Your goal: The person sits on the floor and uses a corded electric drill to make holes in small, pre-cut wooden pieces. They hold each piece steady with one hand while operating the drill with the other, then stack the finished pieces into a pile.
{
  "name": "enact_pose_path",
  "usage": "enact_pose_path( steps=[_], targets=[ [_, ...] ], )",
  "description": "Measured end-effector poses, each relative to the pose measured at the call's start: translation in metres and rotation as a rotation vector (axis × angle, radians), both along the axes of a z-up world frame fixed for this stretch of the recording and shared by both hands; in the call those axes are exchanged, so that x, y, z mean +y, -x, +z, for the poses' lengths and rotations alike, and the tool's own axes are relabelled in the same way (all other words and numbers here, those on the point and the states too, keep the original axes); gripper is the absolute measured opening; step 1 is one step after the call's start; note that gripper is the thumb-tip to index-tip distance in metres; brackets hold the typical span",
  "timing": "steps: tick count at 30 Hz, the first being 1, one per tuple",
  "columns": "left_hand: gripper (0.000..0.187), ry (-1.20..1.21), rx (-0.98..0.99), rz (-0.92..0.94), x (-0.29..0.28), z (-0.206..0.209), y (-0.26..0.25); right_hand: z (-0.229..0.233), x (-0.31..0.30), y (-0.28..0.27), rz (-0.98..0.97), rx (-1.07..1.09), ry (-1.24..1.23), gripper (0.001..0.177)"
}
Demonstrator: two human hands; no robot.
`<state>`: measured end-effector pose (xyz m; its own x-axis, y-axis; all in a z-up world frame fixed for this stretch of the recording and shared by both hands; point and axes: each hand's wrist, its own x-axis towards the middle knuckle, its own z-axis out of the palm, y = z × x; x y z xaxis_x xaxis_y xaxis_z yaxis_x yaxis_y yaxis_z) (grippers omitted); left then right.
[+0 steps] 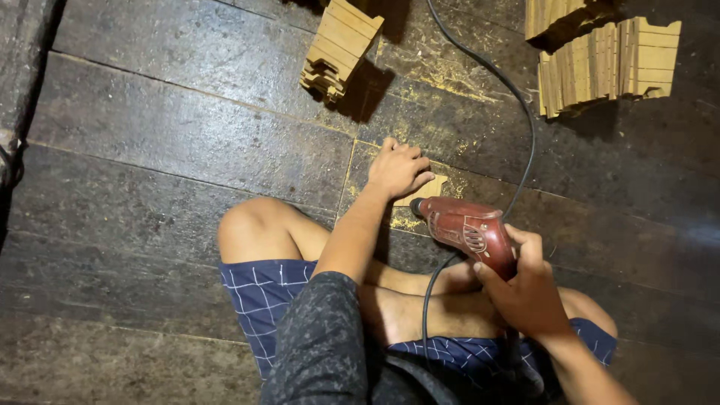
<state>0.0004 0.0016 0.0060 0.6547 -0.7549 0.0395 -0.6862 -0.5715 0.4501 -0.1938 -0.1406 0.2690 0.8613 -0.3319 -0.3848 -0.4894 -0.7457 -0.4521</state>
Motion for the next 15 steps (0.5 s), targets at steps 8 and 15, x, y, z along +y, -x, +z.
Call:
enact_pose_path(
  steps=[8,15],
  targets=[
    [0.049,-0.029,0.045,-0.013,0.0028,0.0117,-0.0017,-0.005,-0.0018,0.005,0.017,-0.009,0.035,0.075],
    [0.043,0.01,0.007,-0.004,0.0016,0.0034,0.0001,-0.0052,-0.0004,0.005,0.023,-0.037,0.015,0.075]
  ],
)
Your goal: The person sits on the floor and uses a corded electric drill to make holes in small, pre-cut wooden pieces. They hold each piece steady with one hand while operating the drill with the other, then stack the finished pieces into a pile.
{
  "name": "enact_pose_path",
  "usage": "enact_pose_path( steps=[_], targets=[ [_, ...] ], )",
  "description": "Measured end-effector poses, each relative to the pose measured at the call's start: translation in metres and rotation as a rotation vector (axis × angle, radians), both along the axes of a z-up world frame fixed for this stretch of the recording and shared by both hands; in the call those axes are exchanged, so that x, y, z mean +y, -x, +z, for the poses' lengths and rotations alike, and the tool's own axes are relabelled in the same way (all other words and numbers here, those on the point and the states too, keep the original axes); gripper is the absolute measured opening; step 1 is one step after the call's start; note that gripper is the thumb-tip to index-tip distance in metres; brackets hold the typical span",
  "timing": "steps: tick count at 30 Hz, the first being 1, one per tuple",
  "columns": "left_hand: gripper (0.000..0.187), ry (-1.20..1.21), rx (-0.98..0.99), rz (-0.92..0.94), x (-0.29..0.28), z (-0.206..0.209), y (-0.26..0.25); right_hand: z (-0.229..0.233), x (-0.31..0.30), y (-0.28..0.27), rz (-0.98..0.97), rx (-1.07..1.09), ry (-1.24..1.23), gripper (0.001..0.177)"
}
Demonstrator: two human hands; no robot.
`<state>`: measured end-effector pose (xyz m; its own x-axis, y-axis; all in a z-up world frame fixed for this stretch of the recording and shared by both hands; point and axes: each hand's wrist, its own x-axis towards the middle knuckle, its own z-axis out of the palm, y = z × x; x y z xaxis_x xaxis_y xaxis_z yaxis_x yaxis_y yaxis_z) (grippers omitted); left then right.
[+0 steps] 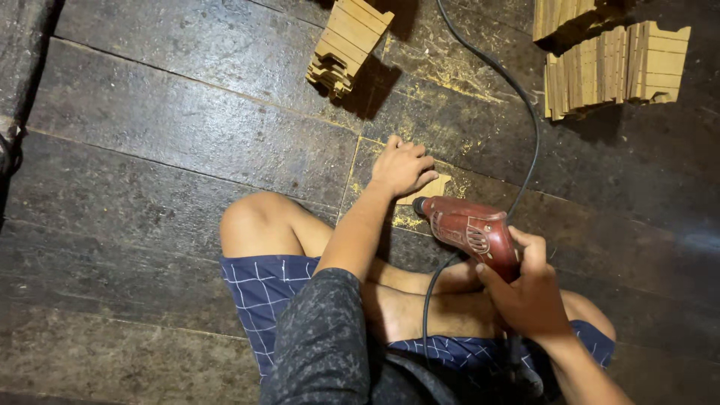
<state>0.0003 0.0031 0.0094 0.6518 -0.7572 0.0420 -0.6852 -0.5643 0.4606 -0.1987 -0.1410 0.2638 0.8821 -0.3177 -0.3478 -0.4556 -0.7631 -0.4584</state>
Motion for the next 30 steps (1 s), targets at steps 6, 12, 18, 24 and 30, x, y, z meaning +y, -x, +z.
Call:
enact_pose_path(
  steps=[6,12,18,24,30],
  targets=[
    [0.047,-0.082,0.083,-0.024,0.002,0.014,-0.001,0.002,0.0,-0.001,0.032,-0.035,-0.014,0.074],
    [0.045,-0.013,0.0,0.004,0.001,0.002,0.0,0.0,-0.001,-0.001,0.001,-0.017,-0.016,0.075],
    [0.047,-0.04,0.022,-0.006,0.001,0.005,0.001,0.009,0.007,-0.006,-0.068,0.093,0.013,0.073],
    [0.046,-0.008,-0.015,0.001,-0.001,-0.002,0.001,0.004,0.003,-0.004,-0.004,0.004,-0.021,0.075],
    [0.047,-0.026,0.026,-0.014,0.001,0.005,-0.001,-0.001,-0.002,0.002,0.019,-0.03,-0.009,0.075]
  ],
)
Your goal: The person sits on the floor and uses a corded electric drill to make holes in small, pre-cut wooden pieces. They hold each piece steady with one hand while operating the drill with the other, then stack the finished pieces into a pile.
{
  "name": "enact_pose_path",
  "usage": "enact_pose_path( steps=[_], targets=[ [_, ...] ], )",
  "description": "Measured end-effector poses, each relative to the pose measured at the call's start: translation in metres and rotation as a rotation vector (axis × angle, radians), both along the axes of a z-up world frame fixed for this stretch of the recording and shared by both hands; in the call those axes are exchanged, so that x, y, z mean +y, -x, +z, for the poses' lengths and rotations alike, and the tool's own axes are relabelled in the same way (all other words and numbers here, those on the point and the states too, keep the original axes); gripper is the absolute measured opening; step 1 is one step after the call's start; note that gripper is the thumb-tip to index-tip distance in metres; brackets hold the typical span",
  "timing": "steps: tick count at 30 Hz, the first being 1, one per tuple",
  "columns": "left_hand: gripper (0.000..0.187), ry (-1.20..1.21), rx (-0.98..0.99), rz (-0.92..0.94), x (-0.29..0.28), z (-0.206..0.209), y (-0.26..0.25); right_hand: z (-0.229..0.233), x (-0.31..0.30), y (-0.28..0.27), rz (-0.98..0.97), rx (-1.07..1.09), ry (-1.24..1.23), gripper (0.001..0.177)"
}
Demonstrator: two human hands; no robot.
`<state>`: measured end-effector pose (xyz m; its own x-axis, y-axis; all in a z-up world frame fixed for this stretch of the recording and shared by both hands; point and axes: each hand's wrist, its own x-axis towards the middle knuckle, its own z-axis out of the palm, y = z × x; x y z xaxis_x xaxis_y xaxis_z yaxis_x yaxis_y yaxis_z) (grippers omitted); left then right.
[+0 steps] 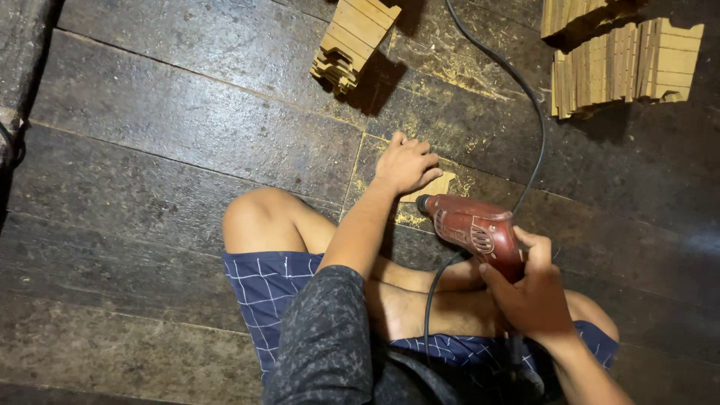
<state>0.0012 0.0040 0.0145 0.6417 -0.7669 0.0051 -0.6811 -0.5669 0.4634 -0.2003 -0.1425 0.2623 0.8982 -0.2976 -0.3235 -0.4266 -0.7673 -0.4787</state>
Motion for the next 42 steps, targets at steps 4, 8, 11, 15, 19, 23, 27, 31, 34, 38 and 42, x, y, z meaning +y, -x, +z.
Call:
enact_pose_path(
  steps=[4,8,11,15,19,23,27,31,34,38,42],
  targets=[
    [0.047,-0.011,-0.003,0.009,-0.001,-0.001,0.001,0.002,0.001,-0.001,0.022,-0.02,-0.002,0.075],
    [0.048,-0.019,-0.008,0.004,-0.001,-0.001,0.002,0.001,0.0,0.002,0.018,-0.005,-0.006,0.074],
    [0.048,-0.011,-0.024,0.009,0.0,-0.003,-0.001,0.003,0.001,-0.001,0.02,-0.009,-0.028,0.075],
    [0.051,-0.008,-0.011,-0.002,0.0,0.0,0.0,0.0,0.0,0.0,0.022,-0.015,0.027,0.076],
    [0.05,-0.015,-0.023,-0.001,-0.001,-0.002,0.003,0.001,-0.001,0.001,0.013,0.009,0.018,0.075],
    [0.049,-0.018,-0.019,0.006,0.0,0.002,0.0,0.003,0.001,-0.001,-0.012,0.028,0.0,0.074],
    [0.05,-0.027,0.007,-0.002,0.0,0.003,0.0,0.01,0.007,-0.004,-0.067,0.071,-0.014,0.074],
    [0.049,-0.018,-0.028,0.008,0.0,0.001,0.001,0.006,0.002,-0.002,-0.024,0.04,-0.013,0.075],
    [0.047,-0.013,-0.017,0.009,0.0,0.001,0.001,0.009,0.005,-0.004,-0.02,0.065,-0.004,0.074],
    [0.048,-0.013,-0.032,0.01,-0.002,-0.003,0.002,0.005,0.004,-0.006,-0.001,0.098,0.038,0.074],
    [0.046,0.014,-0.009,0.027,-0.004,-0.006,0.002,0.0,0.009,-0.009,0.019,0.151,0.083,0.076]
  ],
)
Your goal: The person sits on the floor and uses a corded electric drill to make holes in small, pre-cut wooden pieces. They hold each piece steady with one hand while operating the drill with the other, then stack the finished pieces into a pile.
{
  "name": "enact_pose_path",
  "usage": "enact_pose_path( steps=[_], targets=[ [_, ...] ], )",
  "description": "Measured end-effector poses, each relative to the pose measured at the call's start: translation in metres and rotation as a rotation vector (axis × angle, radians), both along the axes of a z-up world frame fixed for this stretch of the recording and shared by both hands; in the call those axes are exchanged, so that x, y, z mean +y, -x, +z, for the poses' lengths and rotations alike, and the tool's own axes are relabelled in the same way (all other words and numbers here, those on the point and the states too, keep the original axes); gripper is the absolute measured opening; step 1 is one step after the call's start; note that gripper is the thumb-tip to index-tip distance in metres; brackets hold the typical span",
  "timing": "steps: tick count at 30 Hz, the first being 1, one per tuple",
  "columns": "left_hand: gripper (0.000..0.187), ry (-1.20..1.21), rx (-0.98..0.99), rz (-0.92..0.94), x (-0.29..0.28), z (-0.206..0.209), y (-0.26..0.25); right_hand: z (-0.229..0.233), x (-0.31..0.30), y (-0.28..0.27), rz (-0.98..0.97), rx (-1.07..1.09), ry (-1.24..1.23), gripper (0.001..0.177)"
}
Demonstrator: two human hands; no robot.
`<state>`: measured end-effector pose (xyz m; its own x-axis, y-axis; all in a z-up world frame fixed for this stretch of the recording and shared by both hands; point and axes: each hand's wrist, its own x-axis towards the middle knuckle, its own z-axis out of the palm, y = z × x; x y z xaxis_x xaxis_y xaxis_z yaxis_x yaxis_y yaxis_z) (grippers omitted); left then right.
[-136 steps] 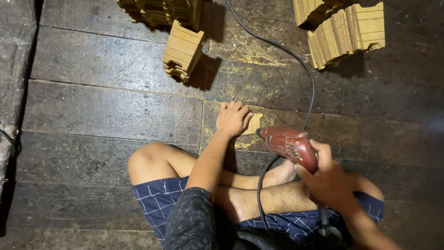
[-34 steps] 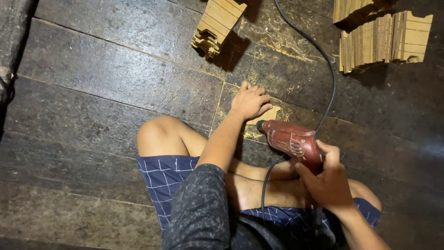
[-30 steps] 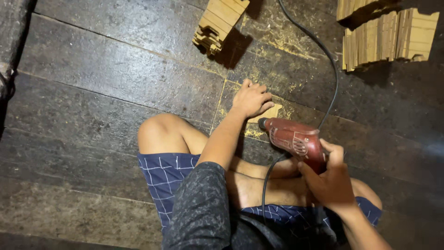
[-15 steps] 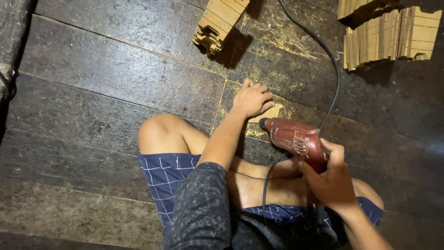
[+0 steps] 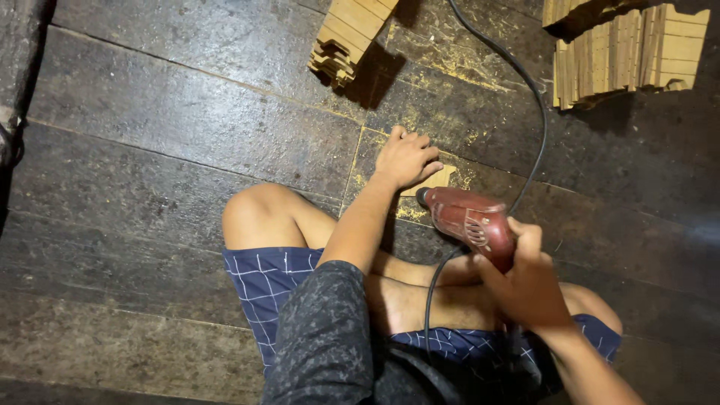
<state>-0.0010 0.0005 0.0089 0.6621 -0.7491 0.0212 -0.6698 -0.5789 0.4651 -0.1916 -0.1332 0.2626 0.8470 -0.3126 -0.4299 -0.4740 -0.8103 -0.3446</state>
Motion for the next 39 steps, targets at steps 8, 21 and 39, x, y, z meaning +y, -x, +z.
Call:
enact_pose_path(
  steps=[8,21,39],
  targets=[
    [0.046,0.075,-0.086,0.08,-0.006,-0.016,0.001,0.017,0.007,-0.001,-0.087,-0.013,-0.024,0.077],
    [0.047,-0.134,-0.045,-0.223,-0.013,0.025,0.009,0.031,-0.057,0.065,-0.278,-0.439,-0.075,0.079],
    [0.059,-0.118,-0.032,-0.106,0.008,0.03,0.014,-0.005,-0.055,0.059,-0.272,-0.31,-0.182,0.08]
  ],
)
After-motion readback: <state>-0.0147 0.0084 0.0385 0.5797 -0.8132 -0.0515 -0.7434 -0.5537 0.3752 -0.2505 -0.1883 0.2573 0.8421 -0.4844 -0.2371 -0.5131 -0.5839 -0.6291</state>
